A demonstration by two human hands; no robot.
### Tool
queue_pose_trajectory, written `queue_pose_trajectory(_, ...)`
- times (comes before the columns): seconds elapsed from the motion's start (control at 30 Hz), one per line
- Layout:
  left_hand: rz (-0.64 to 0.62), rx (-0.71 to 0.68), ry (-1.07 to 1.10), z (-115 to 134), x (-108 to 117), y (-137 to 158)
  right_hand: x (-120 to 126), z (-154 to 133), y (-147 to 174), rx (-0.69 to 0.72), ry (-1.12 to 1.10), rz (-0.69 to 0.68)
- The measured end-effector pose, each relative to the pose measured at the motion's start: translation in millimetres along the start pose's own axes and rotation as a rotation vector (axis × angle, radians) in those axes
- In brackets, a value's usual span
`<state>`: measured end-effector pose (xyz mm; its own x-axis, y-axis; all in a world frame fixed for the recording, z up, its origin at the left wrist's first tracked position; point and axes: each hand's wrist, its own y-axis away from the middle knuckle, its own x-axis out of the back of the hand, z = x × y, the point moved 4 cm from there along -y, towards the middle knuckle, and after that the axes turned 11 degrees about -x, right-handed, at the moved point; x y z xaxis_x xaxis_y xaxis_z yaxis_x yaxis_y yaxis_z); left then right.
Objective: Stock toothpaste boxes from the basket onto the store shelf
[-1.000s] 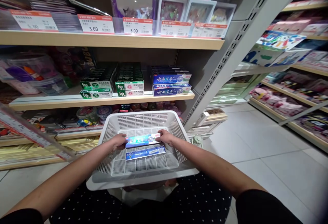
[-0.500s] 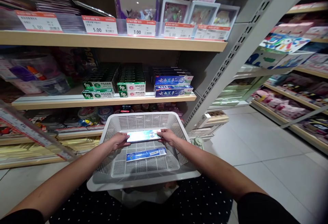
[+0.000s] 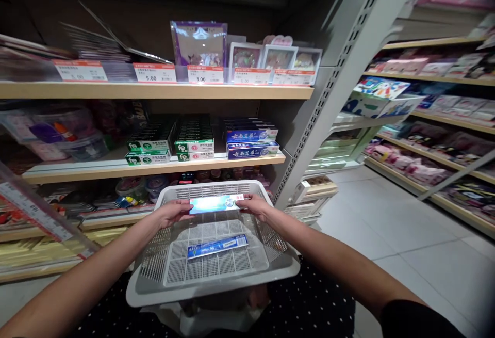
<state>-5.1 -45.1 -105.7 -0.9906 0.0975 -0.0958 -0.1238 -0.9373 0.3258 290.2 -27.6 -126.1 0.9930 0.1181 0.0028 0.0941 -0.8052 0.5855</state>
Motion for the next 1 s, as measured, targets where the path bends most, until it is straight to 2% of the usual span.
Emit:
queue_pose_trajectory(0.07,-0.018,0.010,0.068,23,-8,-1,7,-25,14,0.100,0.019,0.050)
queue_pose_trajectory(0.2,-0.029,-0.111,0.086,71,-31,-2,26,-73,45,0.288,0.055,0.140)
queue_pose_trajectory(0.4,-0.085,-0.290,0.080,127,-81,-6,67,-126,71,0.431,0.066,0.259)
queue_pose_trajectory(0.53,-0.011,-0.421,0.071,155,-112,-14,92,-157,76,0.483,0.029,0.343)
queue_pose_trajectory(0.63,0.070,-0.463,0.072,169,-128,-23,107,-178,79,0.543,0.060,0.425)
queue_pose_trajectory(0.73,0.078,-0.484,0.110,179,-141,-35,115,-193,79,0.604,0.097,0.460)
queue_pose_trajectory(0.8,0.103,-0.525,0.126,182,-147,-42,119,-197,75,0.619,0.103,0.491)
queue_pose_trajectory(1.0,0.319,-0.751,-0.030,179,-154,-63,127,-194,49,0.675,0.164,0.648)
